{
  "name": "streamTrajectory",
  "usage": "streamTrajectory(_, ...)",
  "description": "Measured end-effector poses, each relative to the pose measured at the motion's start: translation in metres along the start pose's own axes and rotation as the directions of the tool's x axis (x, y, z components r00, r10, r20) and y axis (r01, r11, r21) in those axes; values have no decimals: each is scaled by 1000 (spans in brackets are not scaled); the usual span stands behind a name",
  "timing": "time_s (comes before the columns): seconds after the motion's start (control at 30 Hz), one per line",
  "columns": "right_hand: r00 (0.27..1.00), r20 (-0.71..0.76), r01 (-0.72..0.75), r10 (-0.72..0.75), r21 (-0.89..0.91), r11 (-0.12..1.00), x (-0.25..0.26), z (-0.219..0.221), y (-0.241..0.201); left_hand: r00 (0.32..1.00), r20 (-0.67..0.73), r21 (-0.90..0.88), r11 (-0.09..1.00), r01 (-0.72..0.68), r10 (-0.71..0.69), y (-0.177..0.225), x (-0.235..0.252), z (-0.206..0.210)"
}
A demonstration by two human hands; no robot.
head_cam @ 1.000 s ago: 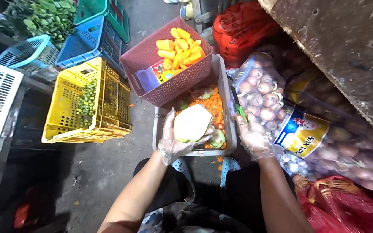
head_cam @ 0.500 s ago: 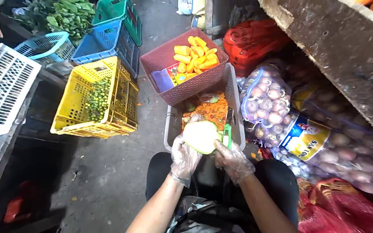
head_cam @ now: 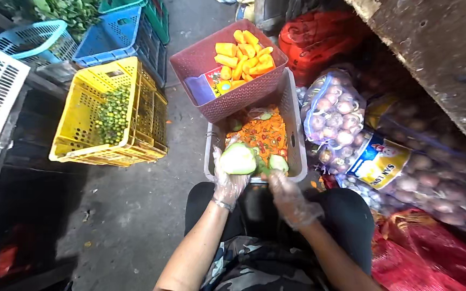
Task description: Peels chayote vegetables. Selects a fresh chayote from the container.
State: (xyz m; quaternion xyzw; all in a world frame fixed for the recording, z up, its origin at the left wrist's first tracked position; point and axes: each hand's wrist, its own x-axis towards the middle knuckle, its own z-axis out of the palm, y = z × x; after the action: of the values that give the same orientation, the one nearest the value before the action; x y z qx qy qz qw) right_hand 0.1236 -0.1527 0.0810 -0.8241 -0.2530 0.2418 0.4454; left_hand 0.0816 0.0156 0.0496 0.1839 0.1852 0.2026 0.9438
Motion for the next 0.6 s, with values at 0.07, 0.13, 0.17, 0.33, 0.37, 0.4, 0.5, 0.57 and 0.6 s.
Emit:
streamTrajectory(0.07,993,120,-12,18,-51,999,-11,12,-5,998,-42,55,998,-40,43,-1,0,8)
streamTrajectory(0.13,985,163,-35,49,-83,996,-11,16,-9,999,-26,52,998,-25,26,0,-3,10)
streamTrajectory(0.17,982,182,-39,58,-103,994,-9,14,-12,1000,-19,45,999,-18,18,1,-4,8)
streamTrajectory(0.33,969,238,-25,71,-194,981,-9,7,-29,997,-34,3,998,-62,62,3,-2,-3)
streamTrajectory(0.37,966,244,-34,85,-203,979,-9,9,-30,996,-36,11,996,-84,85,2,-2,-4)
streamTrajectory(0.4,962,254,-43,96,-208,977,-10,11,-30,992,-54,28,994,-109,110,1,-3,-3)
streamTrajectory(0.5,956,271,-55,115,-222,974,-13,18,-27,981,-121,80,987,-140,149,0,-3,0)
streamTrajectory(0.57,952,277,-59,131,-255,965,-13,20,-23,979,-120,79,985,-155,164,-2,-4,-3)
streamTrajectory(0.6,952,274,-56,136,-279,959,-11,21,-20,977,-132,75,985,-158,167,-3,-3,-3)
